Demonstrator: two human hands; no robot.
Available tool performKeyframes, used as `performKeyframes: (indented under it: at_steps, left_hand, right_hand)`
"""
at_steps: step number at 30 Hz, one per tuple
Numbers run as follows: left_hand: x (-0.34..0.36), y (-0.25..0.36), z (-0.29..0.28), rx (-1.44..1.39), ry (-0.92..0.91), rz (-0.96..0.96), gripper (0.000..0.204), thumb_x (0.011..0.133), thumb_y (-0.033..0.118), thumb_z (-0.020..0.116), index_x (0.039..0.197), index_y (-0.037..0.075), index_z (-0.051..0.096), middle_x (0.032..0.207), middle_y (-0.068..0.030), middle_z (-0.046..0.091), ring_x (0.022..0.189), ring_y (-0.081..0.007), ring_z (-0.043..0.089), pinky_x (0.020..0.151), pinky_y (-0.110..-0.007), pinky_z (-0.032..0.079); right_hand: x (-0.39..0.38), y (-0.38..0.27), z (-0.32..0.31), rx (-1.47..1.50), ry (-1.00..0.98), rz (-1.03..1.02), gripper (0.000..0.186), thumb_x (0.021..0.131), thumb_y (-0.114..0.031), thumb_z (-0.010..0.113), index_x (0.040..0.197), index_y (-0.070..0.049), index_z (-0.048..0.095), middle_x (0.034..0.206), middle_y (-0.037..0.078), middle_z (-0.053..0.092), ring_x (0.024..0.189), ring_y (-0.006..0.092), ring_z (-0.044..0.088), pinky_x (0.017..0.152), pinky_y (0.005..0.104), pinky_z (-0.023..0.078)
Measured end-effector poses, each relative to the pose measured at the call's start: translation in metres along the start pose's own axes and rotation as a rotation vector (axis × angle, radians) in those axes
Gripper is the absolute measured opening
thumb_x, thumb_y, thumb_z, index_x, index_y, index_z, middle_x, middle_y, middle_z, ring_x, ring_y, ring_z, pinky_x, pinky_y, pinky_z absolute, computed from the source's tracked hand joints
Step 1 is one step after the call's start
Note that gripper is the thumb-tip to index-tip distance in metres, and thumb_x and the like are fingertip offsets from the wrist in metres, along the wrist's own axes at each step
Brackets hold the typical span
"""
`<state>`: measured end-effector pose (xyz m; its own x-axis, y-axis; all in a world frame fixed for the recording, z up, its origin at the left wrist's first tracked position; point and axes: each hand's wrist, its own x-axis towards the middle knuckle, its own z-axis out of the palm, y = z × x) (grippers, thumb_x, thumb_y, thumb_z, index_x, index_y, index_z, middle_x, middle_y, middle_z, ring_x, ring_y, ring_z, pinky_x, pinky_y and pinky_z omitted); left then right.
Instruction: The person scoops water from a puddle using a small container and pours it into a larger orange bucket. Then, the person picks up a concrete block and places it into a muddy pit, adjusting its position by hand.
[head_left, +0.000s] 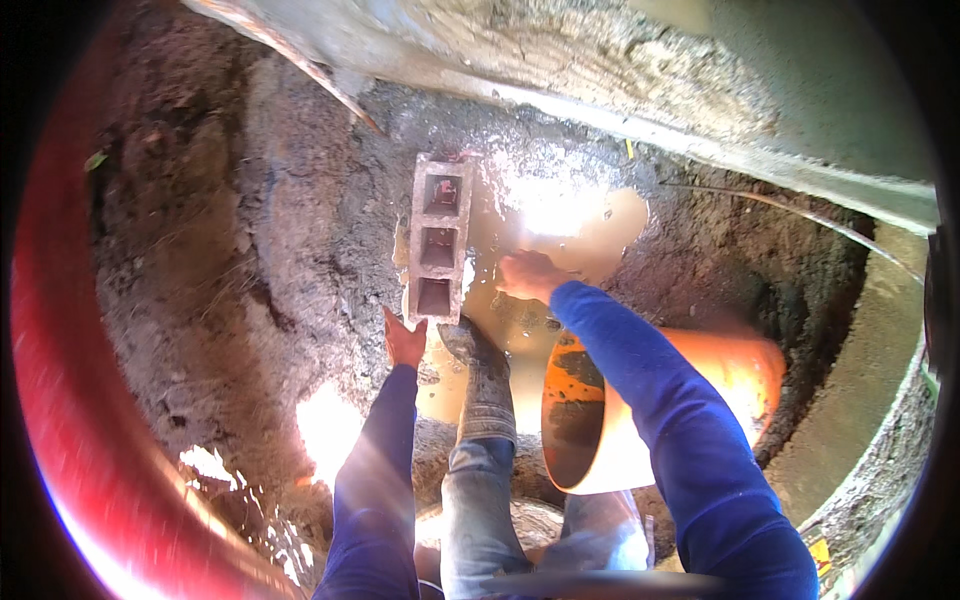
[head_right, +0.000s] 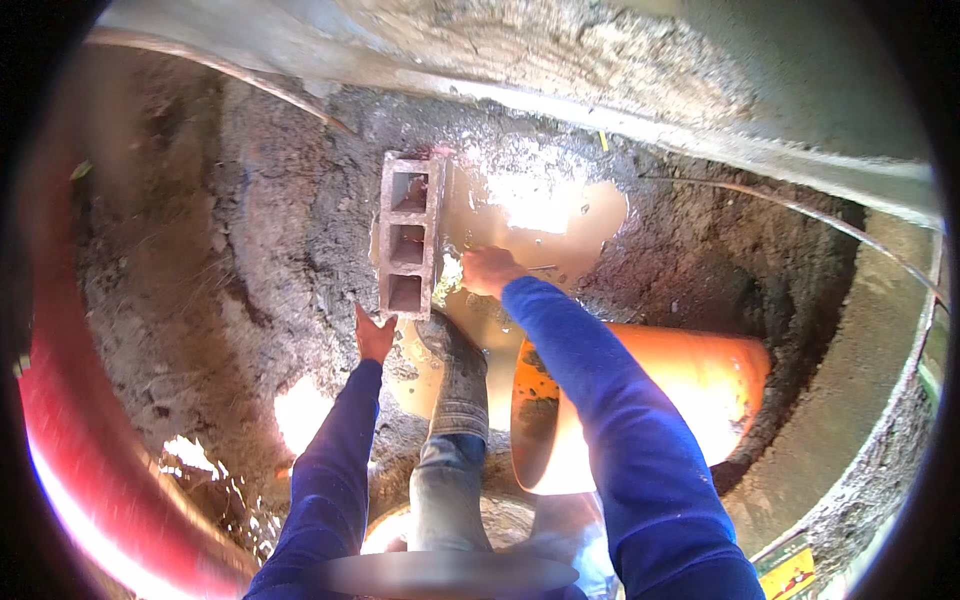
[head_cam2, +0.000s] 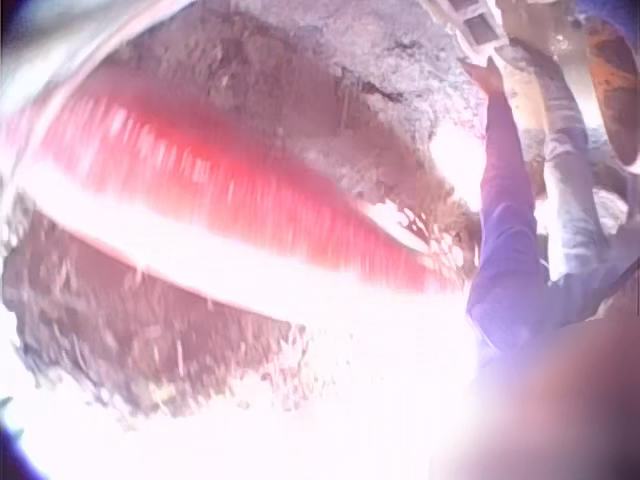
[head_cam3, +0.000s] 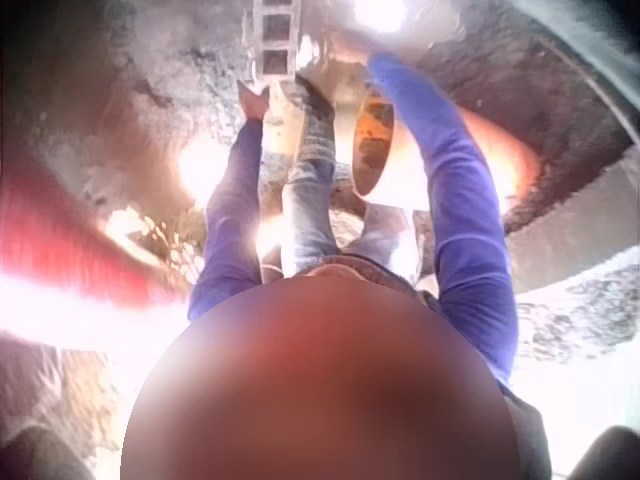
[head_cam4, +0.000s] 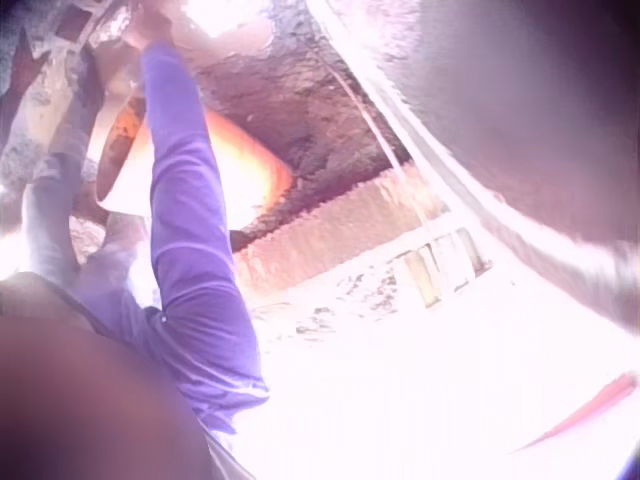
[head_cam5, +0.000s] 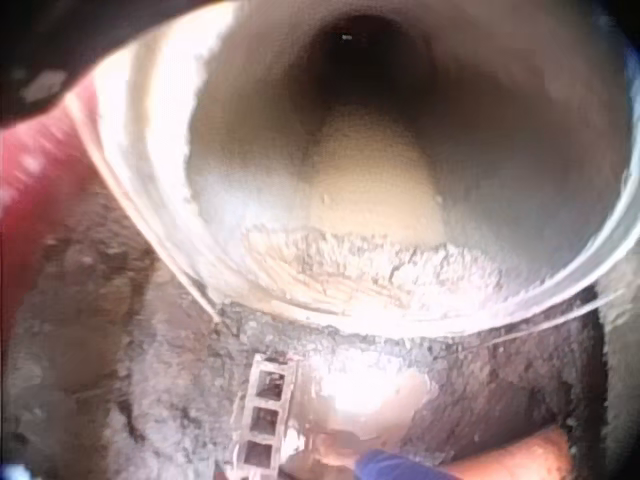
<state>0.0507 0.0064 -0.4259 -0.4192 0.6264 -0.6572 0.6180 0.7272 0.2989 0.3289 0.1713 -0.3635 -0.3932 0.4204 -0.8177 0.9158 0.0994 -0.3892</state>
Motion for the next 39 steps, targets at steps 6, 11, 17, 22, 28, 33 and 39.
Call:
performKeyframes:
  at_steps: [6, 11, 17, 22, 28, 33, 39]
  left_hand:
    - [-0.197, -0.027, -0.047, -0.135, -0.130, 0.013, 0.083, 0.084, 0.012, 0.078, 0.153, -0.004, 0.035, 0.138, -0.0282, 0.059, 0.124, -0.0373, 0.063, 0.102, -0.041, 0.053]
    - [-0.374, -0.021, -0.091, -0.512, -0.245, -0.066, 0.062, 0.090, 0.007, 0.072, 0.145, -0.006, 0.047, 0.123, -0.0198, 0.069, 0.110, -0.0232, 0.069, 0.093, -0.034, 0.056]
    - [-0.505, 0.044, -0.147, -0.822, 0.022, -0.085, 0.047, 0.093, 0.013, 0.068, 0.134, -0.008, 0.059, 0.118, -0.0147, 0.073, 0.106, -0.0191, 0.069, 0.093, -0.032, 0.054]
    - [-0.501, 0.096, -0.173, -0.814, -0.051, 0.158, 0.045, 0.093, 0.011, 0.069, 0.133, -0.007, 0.059, 0.113, -0.0163, 0.074, 0.105, -0.0214, 0.071, 0.092, -0.033, 0.056]
    - [-0.445, 0.142, -0.237, -0.849, -0.126, 0.442, 0.041, 0.097, 0.014, 0.069, 0.132, -0.006, 0.060, 0.114, -0.0126, 0.074, 0.104, -0.0169, 0.069, 0.091, -0.030, 0.053]
    - [-0.404, 0.180, -0.287, -0.816, -0.366, 0.388, 0.046, 0.099, 0.016, 0.067, 0.138, -0.007, 0.054, 0.119, -0.0123, 0.070, 0.107, -0.0180, 0.067, 0.094, -0.032, 0.053]
    - [-0.433, 0.307, -0.328, -0.679, -0.574, 0.587, 0.050, 0.101, 0.017, 0.065, 0.143, -0.005, 0.049, 0.132, -0.0135, 0.066, 0.117, -0.0205, 0.065, 0.100, -0.033, 0.050]
  right_hand:
    - [-0.165, 0.026, -0.052, 0.030, 0.174, -0.140, 0.045, 0.094, -0.032, 0.069, 0.125, 0.000, 0.066, 0.119, 0.022, 0.071, 0.112, 0.0336, 0.069, 0.096, 0.0456, 0.055]
    - [-0.346, 0.026, -0.080, 0.415, 0.359, -0.180, 0.044, 0.095, -0.019, 0.070, 0.131, 0.005, 0.060, 0.111, 0.022, 0.074, 0.103, 0.0256, 0.073, 0.091, 0.0357, 0.056]
    - [-0.507, 0.075, -0.035, 0.588, 0.440, -0.101, 0.036, 0.093, -0.011, 0.068, 0.125, 0.006, 0.063, 0.095, 0.013, 0.074, 0.088, 0.0154, 0.071, 0.081, 0.0312, 0.056]
    - [-0.582, 0.113, 0.002, 0.681, 0.484, 0.125, 0.037, 0.089, -0.011, 0.069, 0.123, 0.004, 0.065, 0.097, 0.016, 0.077, 0.086, 0.0205, 0.074, 0.079, 0.0334, 0.058]
    - [-0.671, 0.040, -0.059, 0.549, 0.741, 0.118, 0.032, 0.094, -0.012, 0.063, 0.121, 0.004, 0.065, 0.103, 0.019, 0.075, 0.093, 0.0233, 0.074, 0.081, 0.0364, 0.058]
    - [-0.751, -0.019, -0.105, 0.581, 0.920, 0.159, 0.038, 0.095, -0.013, 0.065, 0.129, 0.004, 0.062, 0.109, 0.021, 0.074, 0.102, 0.0290, 0.074, 0.088, 0.0391, 0.058]
    - [-0.900, -0.007, -0.119, 0.419, 1.357, 0.191, 0.036, 0.093, -0.015, 0.069, 0.125, 0.003, 0.063, 0.103, 0.020, 0.075, 0.093, 0.0323, 0.075, 0.083, 0.0394, 0.058]
